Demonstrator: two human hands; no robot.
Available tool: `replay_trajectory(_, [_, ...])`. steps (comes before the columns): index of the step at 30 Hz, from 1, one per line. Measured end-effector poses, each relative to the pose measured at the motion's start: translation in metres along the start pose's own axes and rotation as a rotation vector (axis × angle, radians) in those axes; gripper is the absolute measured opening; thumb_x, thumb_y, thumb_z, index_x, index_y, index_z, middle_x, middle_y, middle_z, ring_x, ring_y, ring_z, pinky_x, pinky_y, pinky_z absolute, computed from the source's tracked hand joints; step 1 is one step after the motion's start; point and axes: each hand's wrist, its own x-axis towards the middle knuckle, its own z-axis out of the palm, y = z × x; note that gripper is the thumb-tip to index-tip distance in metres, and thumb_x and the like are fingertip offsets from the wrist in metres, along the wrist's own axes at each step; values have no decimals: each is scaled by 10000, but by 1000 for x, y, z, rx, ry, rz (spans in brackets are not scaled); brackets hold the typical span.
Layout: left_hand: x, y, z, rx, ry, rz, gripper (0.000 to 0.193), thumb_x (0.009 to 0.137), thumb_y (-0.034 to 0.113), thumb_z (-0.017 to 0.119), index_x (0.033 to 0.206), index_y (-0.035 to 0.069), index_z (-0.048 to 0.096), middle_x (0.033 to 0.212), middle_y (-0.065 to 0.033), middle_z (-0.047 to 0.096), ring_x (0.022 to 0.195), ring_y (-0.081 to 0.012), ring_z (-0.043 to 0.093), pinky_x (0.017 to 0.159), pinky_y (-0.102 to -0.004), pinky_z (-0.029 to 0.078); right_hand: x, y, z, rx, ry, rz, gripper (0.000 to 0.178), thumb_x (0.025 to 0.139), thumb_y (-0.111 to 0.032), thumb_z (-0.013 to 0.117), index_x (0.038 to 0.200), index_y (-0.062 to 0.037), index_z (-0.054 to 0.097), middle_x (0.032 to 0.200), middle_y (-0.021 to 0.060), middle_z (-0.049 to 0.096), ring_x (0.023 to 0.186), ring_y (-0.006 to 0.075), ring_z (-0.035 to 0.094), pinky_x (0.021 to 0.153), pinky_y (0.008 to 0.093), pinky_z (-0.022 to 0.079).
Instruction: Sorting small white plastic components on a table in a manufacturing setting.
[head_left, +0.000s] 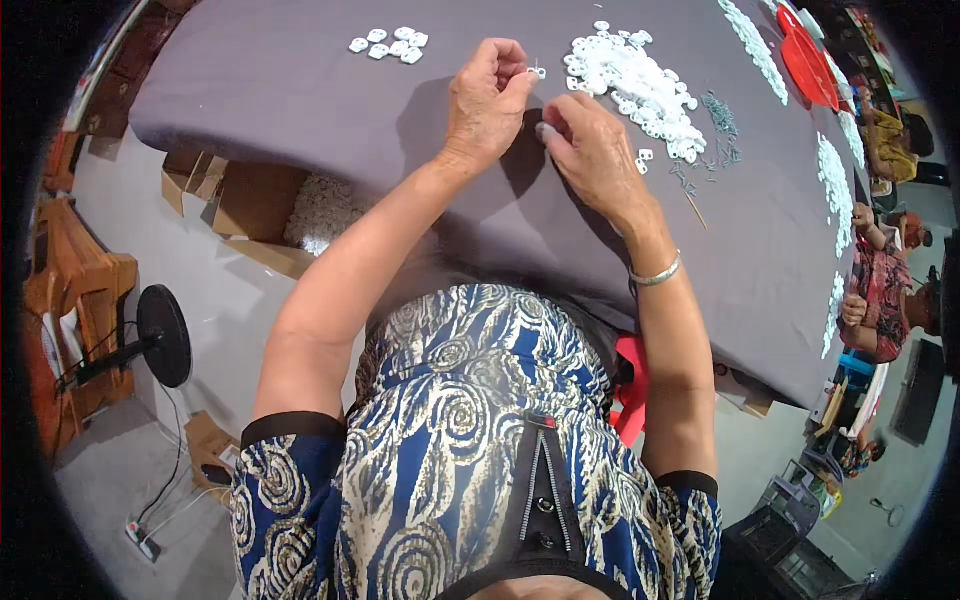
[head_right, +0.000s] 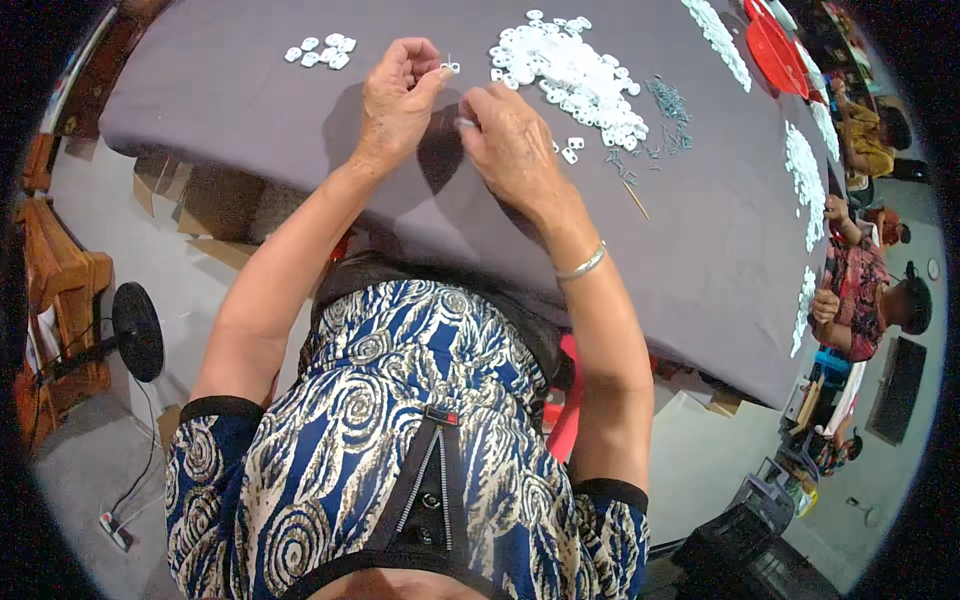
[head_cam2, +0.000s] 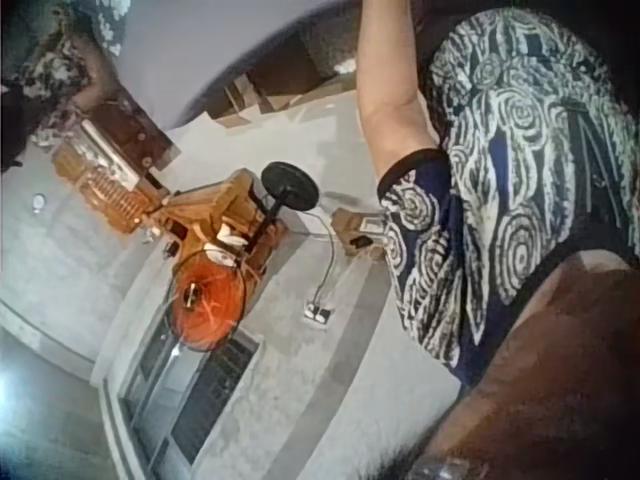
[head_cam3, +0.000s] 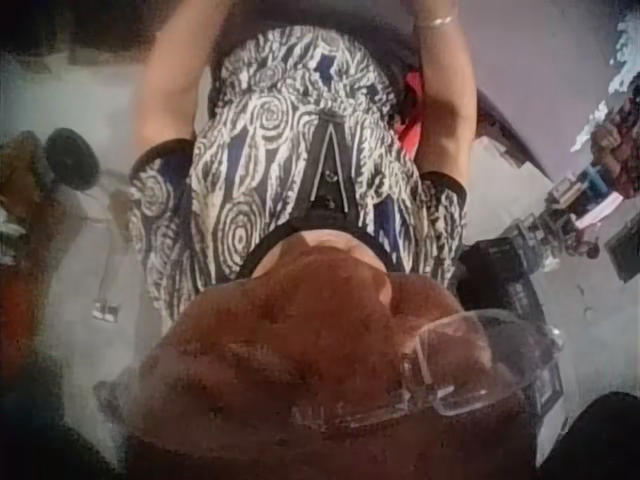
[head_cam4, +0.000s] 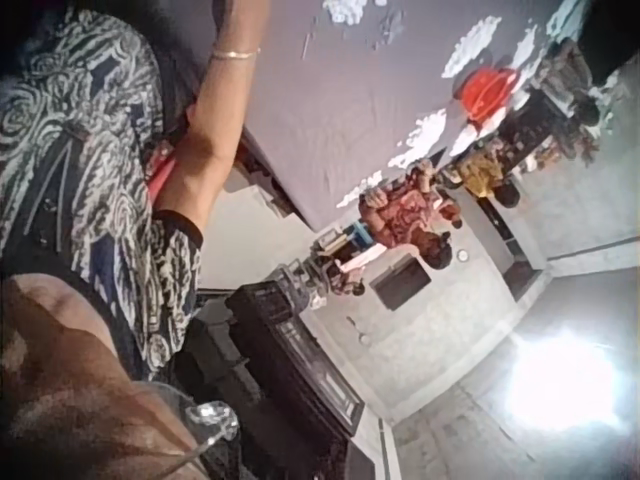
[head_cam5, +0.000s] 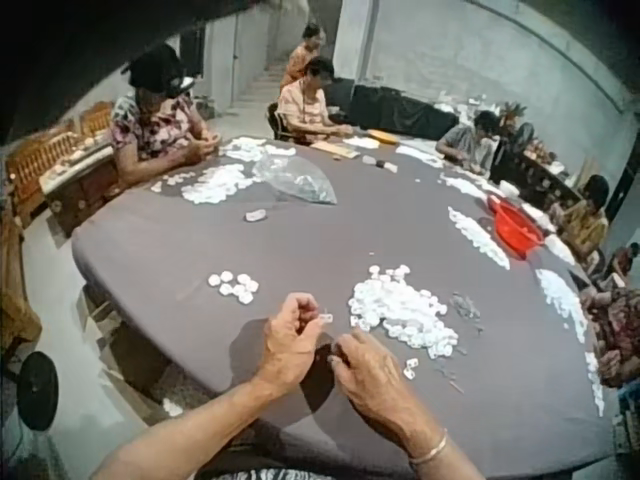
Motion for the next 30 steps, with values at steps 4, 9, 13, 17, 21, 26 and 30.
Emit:
replay_trajectory(4, [-8, 11, 3, -26, -116, -59, 199, 827, 64, 649, 994, 24, 549, 845, -17, 595, 762, -89, 569, 701, -238, 488, -9, 2, -8, 4, 49, -32, 104, 810, -59, 599, 893, -12, 555, 803, 145, 555, 757, 317, 585, 682, 402, 478])
replay_trajectory(9, [-21, 23, 8, -124, -309, -160, 219, 860, 36, 630, 1054, 34, 530, 877, 10, 570, 787, -56, 538, 680, -196, 453, -13, 25, -34, 559, 112, 311, 110, 873, -96, 637, 919, -3, 602, 745, -12, 603, 654, 65, 498, 599, 228, 445])
replay_trajectory(13, [-34, 28, 12, -127, -460, -279, 260, 861, 21, 615, 1099, 35, 508, 835, 5, 575, 741, -53, 533, 641, -196, 439, -16, 30, -41, 923, 113, 470, 100, 886, -105, 623, 925, -14, 638, 784, -2, 640, 667, 27, 510, 594, 162, 412])
replay_trajectory(17, [-31, 32, 12, -91, -489, -271, 282, 860, 28, 618, 1115, 35, 496, 809, 15, 566, 712, -44, 524, 612, -193, 424, -19, 28, -34, 886, 144, 536, 137, 884, -142, 632, 942, -19, 650, 797, 7, 659, 645, 22, 513, 577, 163, 415])
replay_trajectory(21, [-29, 33, 9, -105, -559, -291, 315, 859, 36, 620, 1140, 33, 477, 784, 25, 548, 681, -32, 507, 584, -184, 400, -18, 23, -35, 844, 142, 484, 143, 883, -149, 636, 936, -17, 650, 793, 8, 661, 650, 24, 524, 576, 167, 422])
replay_trajectory(26, [-29, 35, 9, -114, -606, -299, 337, 858, 45, 621, 1159, 34, 468, 772, 33, 536, 674, -26, 498, 571, -186, 395, -20, 21, -37, 883, 144, 459, 125, 882, -127, 635, 923, -10, 649, 767, -9, 632, 657, 27, 526, 578, 172, 425])
replay_trajectory(30, [-28, 31, 9, -119, -627, -270, 343, 855, 52, 622, 1160, 35, 468, 771, 32, 535, 676, -29, 496, 579, -188, 403, -21, 24, -36, 856, 126, 446, 115, 885, -117, 633, 911, -6, 649, 737, -32, 588, 654, 28, 516, 577, 179, 422])
